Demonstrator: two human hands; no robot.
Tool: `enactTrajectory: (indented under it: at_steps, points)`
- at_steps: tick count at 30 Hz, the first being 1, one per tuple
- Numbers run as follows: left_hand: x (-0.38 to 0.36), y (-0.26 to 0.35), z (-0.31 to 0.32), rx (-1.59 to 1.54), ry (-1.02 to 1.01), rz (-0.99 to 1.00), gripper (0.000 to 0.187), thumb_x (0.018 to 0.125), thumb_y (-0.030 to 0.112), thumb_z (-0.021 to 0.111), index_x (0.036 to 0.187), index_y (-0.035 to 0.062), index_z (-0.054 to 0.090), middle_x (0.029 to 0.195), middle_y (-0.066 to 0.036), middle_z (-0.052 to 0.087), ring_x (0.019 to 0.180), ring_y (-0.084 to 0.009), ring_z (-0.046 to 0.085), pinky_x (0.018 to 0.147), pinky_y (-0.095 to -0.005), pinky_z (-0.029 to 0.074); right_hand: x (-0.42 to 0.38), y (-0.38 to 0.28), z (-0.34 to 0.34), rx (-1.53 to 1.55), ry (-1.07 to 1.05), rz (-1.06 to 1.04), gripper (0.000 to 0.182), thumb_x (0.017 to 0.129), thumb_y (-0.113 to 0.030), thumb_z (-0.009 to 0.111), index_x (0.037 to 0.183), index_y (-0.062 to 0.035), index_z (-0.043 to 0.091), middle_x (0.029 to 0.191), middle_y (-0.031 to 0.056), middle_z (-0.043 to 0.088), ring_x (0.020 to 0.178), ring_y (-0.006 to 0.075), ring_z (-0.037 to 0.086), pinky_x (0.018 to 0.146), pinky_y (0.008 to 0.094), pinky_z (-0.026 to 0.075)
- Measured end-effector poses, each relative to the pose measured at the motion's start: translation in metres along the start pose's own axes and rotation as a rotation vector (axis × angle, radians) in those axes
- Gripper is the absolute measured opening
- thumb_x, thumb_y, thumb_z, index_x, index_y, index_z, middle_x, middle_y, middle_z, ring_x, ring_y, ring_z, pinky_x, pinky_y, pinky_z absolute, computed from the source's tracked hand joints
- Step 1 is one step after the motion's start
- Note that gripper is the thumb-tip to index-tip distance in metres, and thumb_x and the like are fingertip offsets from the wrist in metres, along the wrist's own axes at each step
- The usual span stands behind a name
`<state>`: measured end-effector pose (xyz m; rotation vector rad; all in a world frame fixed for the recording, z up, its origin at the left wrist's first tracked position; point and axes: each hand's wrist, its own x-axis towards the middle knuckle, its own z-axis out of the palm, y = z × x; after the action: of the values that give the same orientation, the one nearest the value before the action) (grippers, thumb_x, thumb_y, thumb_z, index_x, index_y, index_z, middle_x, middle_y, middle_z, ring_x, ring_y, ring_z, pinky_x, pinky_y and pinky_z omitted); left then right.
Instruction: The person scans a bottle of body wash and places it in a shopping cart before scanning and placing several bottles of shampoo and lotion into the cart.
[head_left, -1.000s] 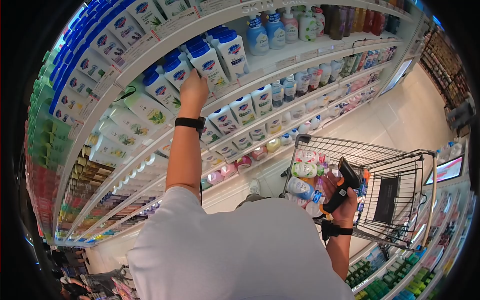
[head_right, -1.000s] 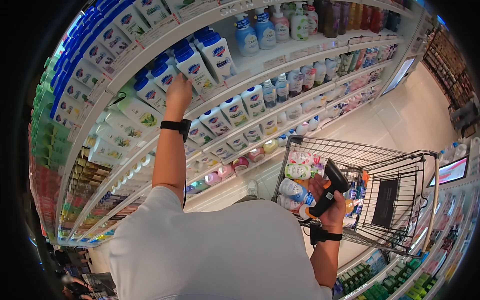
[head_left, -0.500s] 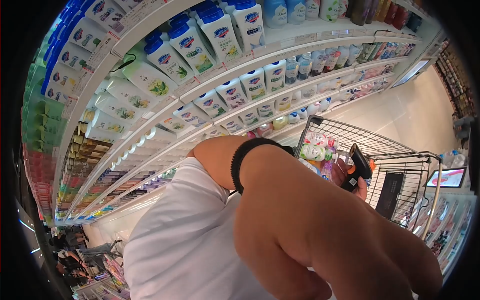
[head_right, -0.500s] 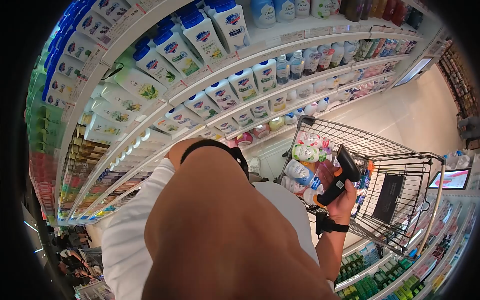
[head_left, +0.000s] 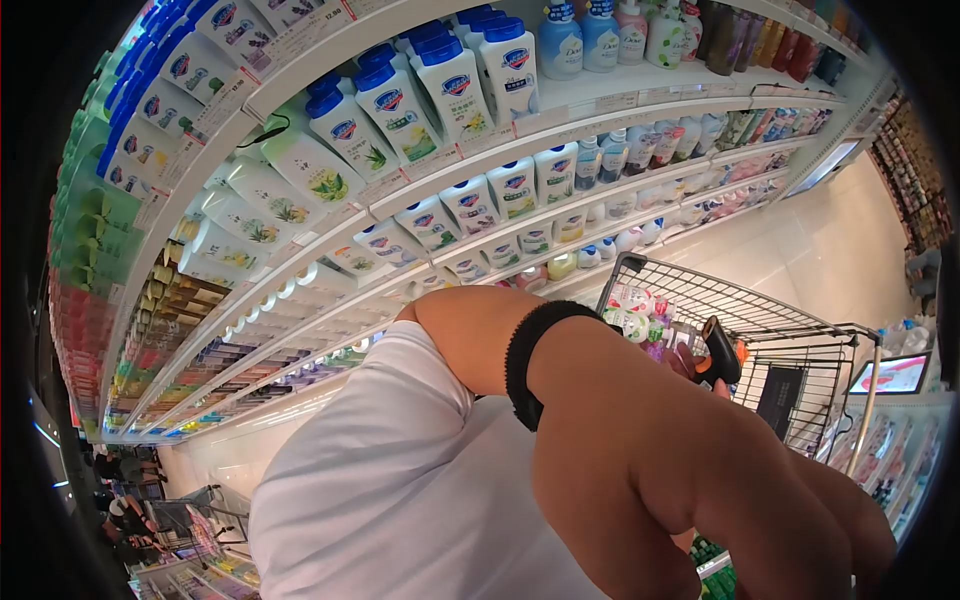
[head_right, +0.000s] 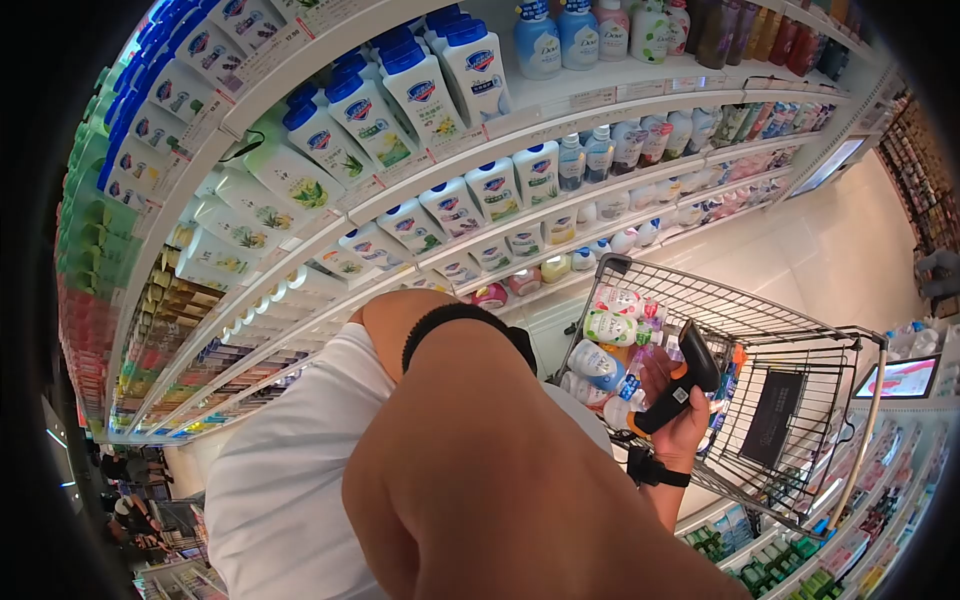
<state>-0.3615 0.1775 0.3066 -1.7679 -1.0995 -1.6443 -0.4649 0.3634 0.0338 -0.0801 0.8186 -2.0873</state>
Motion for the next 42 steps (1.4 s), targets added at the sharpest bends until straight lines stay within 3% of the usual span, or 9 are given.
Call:
enactTrajectory:
  at_steps: [25,28,29,30,31,32,35,38,42]
  points:
    - [0.006,0.001,0.004,0.054,-0.016,-0.034,0.033,0.085,0.006,0.06,0.116,-0.002,0.062,0.122,-0.019,0.058,0.12,-0.0372,0.051,0.092,-0.0436,0.048,-0.016,0.01,0.0,0.035,0.007,-0.031,0.048,0.091,-0.032,0.062,0.129,-0.0035,0.055,0.137,0.017,0.055,0.127,0.0313,0.054,0.109,0.0462,0.044]
    - [0.0,0.005,-0.005,0.094,0.006,-0.097,0.032,0.085,0.007,0.06,0.115,-0.0019,0.062,0.121,-0.019,0.058,0.12,-0.037,0.051,0.093,-0.0438,0.048,-0.021,0.021,0.012,0.094,-0.007,-0.079,0.048,0.091,-0.032,0.062,0.13,-0.0043,0.055,0.137,0.0156,0.056,0.126,0.0297,0.054,0.109,0.0455,0.044]
    - [-0.013,0.008,-0.006,-0.021,0.142,-0.295,0.021,0.087,0.013,0.066,0.104,0.001,0.063,0.111,-0.015,0.061,0.116,-0.0333,0.055,0.09,-0.043,0.048,-0.021,0.021,0.013,0.11,0.004,-0.096,0.047,0.091,-0.032,0.062,0.13,-0.0045,0.055,0.137,0.0151,0.056,0.126,0.0291,0.054,0.109,0.0453,0.044]
    - [-0.025,0.006,-0.016,0.116,0.23,-0.445,0.02,0.087,0.018,0.07,0.098,0.0028,0.063,0.111,-0.011,0.063,0.11,-0.028,0.058,0.088,-0.0403,0.049,-0.021,0.02,0.016,0.137,0.016,-0.126,0.047,0.092,-0.031,0.062,0.13,-0.0048,0.054,0.137,0.0147,0.056,0.126,0.0286,0.054,0.109,0.0451,0.044]
    - [-0.025,0.028,-0.032,0.376,0.227,-0.826,0.017,0.087,0.017,0.071,0.095,0.0038,0.062,0.107,-0.01,0.065,0.104,-0.0247,0.062,0.085,-0.0372,0.05,-0.009,0.011,-0.016,0.055,0.148,-0.085,0.057,0.086,-0.032,0.067,0.131,-0.0001,0.054,0.141,0.0188,0.052,0.129,0.0308,0.052,0.112,0.043,0.04]
    - [-0.04,0.023,-0.05,0.663,0.191,-0.819,0.017,0.086,0.008,0.073,0.088,0.0054,0.056,0.115,-0.013,0.066,0.099,-0.0258,0.065,0.083,-0.0361,0.05,-0.009,0.007,-0.02,0.024,0.05,-0.058,0.056,0.086,-0.034,0.066,0.129,0.0002,0.055,0.141,0.0218,0.051,0.129,0.034,0.052,0.11,0.044,0.042]
    - [-0.093,0.025,-0.115,1.593,-0.133,-0.998,0.019,0.089,0.019,0.07,0.08,0.0042,0.061,0.087,-0.012,0.067,0.085,-0.031,0.063,0.074,-0.0395,0.05,-0.015,0.005,-0.02,0.004,0.019,-0.072,0.058,0.083,-0.04,0.068,0.123,0.0012,0.057,0.141,0.029,0.049,0.13,0.041,0.051,0.11,0.046,0.043]
    - [-0.122,0.048,-0.171,1.979,-0.431,-1.317,0.024,0.094,0.027,0.062,0.086,0.0048,0.068,0.082,-0.012,0.066,0.082,-0.0333,0.065,0.069,-0.0442,0.051,-0.019,0.002,-0.03,0.024,0.015,-0.092,0.06,0.084,-0.039,0.067,0.128,0.0007,0.054,0.14,0.0257,0.05,0.13,0.0405,0.05,0.113,0.0493,0.039]
    - [-0.168,0.075,-0.216,2.132,-0.487,-1.448,0.021,0.09,0.02,0.061,0.096,0.0015,0.066,0.09,-0.014,0.066,0.08,-0.0326,0.069,0.066,-0.0434,0.055,-0.025,0.005,-0.046,0.055,0.022,-0.085,0.059,0.085,-0.037,0.065,0.128,0.002,0.054,0.14,0.0251,0.051,0.13,0.0408,0.05,0.113,0.0497,0.039]
